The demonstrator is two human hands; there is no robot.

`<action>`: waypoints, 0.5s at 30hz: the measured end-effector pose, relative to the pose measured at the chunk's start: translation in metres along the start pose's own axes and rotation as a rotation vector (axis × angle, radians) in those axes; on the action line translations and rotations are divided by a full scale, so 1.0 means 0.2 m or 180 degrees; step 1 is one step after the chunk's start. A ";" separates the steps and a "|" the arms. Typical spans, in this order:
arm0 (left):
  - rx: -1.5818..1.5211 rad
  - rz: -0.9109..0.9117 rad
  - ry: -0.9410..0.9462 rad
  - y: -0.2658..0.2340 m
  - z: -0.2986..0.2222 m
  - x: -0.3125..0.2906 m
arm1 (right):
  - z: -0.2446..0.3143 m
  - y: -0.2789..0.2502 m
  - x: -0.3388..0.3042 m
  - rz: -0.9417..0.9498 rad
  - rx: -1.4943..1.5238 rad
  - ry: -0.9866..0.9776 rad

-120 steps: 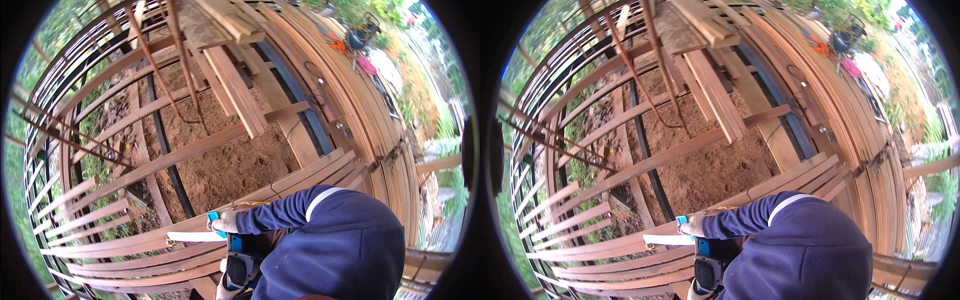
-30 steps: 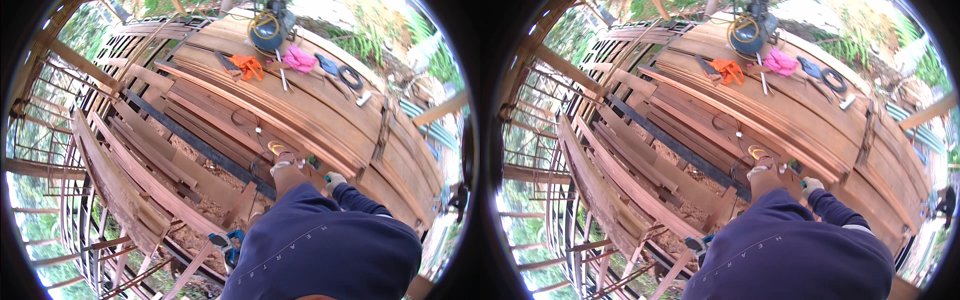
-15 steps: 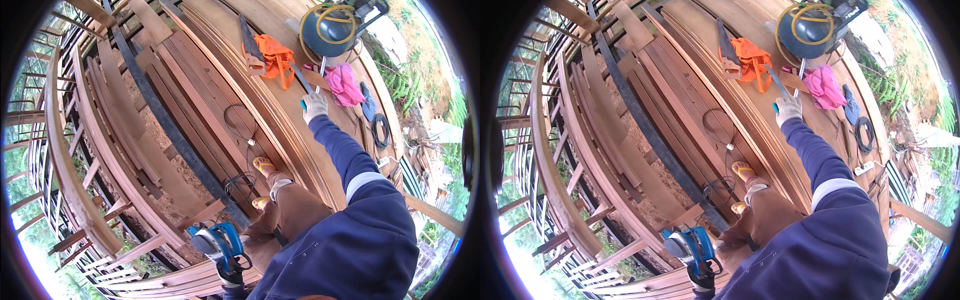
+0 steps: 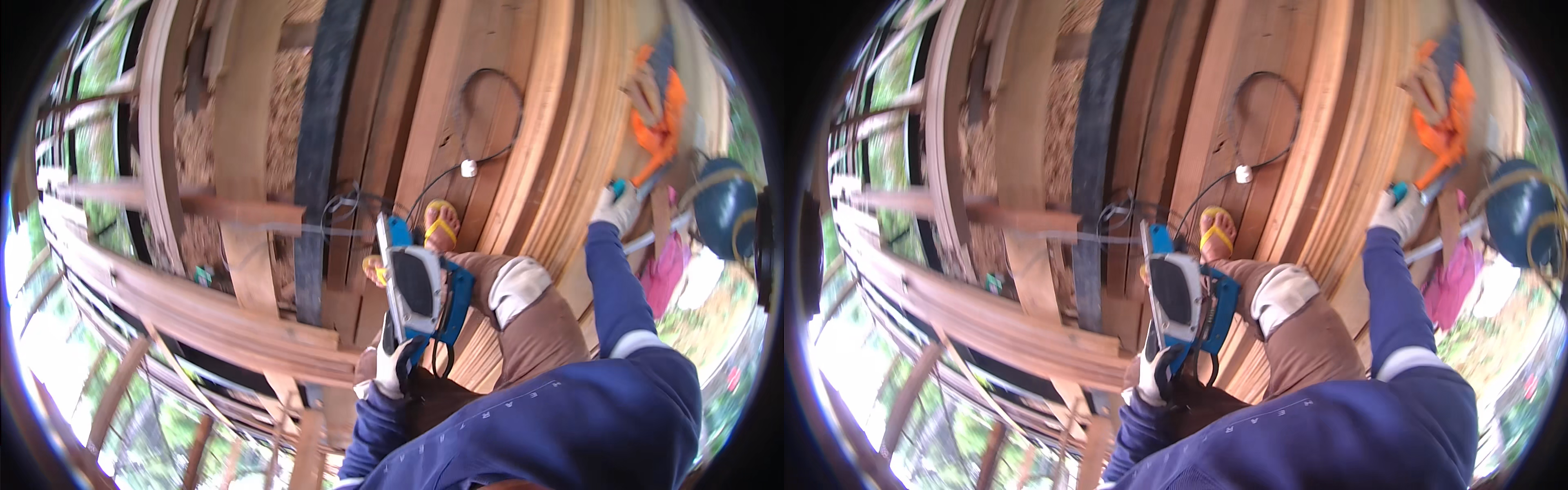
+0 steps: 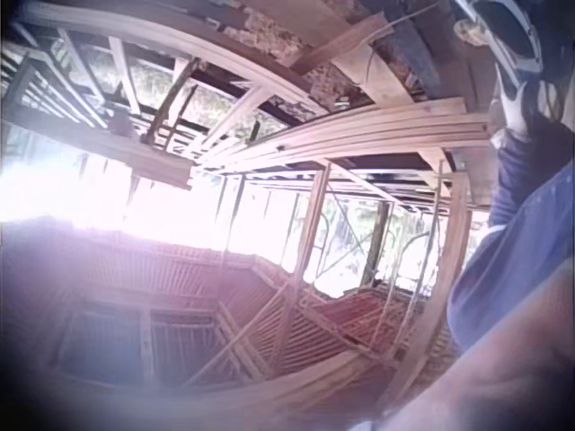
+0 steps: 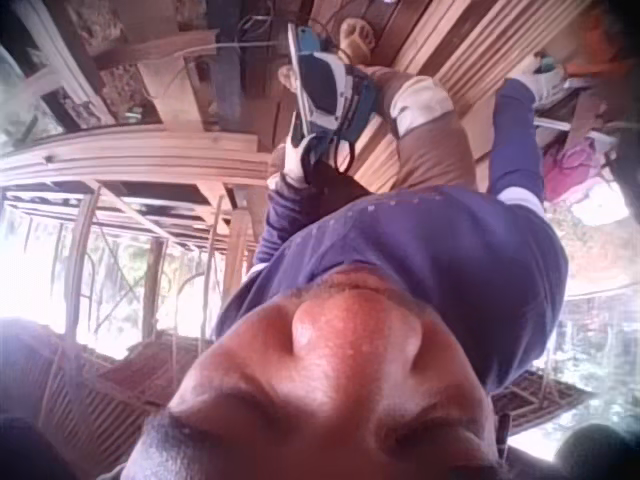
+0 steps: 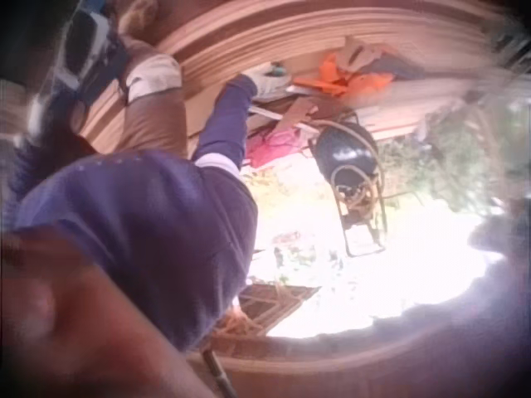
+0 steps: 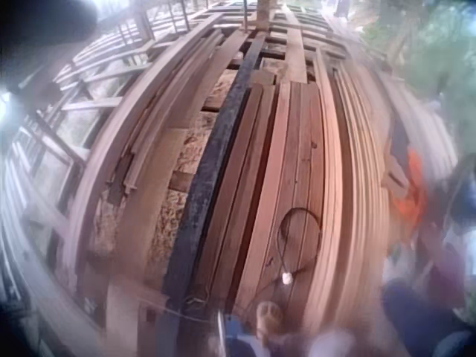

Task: The person sits on a wooden structure and uses a metal square and a file to adjust the guide and blade components of an electric wood planer.

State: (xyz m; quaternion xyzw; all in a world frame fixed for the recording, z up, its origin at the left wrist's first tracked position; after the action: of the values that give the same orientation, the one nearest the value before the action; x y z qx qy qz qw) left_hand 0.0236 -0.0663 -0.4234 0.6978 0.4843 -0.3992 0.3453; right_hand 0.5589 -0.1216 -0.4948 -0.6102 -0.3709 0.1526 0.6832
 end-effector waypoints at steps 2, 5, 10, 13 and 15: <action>-0.0420 0.0210 -0.0243 -0.02 0.21 0.09 | -0.12 0.05 -0.06 0.0252 0.0038 0.0240; -0.0764 -0.0235 0.0024 0.03 0.30 0.07 | -0.12 0.06 -0.10 -0.0035 -0.0126 -0.0245; -0.0708 -0.0822 0.0872 0.16 0.32 -0.04 | -0.27 0.17 -0.18 0.0006 -0.0552 -0.0033; -0.0974 -0.0896 0.1389 0.18 0.43 -0.10 | -0.21 0.09 -0.22 0.0174 -0.0494 0.0467; -0.0956 -0.0838 0.1598 0.19 0.43 -0.19 | -0.14 0.02 -0.19 0.0154 -0.0268 0.0490</action>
State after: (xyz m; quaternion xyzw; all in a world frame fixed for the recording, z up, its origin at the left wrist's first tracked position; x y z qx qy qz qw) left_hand 0.0333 -0.1679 -0.4236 0.6470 0.6940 -0.1799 0.2595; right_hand 0.5528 -0.1655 -0.5092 -0.6571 -0.3085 0.1059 0.6795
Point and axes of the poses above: each hand's wrist, its own x-axis towards the middle knuckle, its own y-axis out of the palm, z = x × y, the point moved 6 cm from there along x, towards the middle knuckle, and after that the axes turned 7 degrees about -y, right-handed, at the moved point
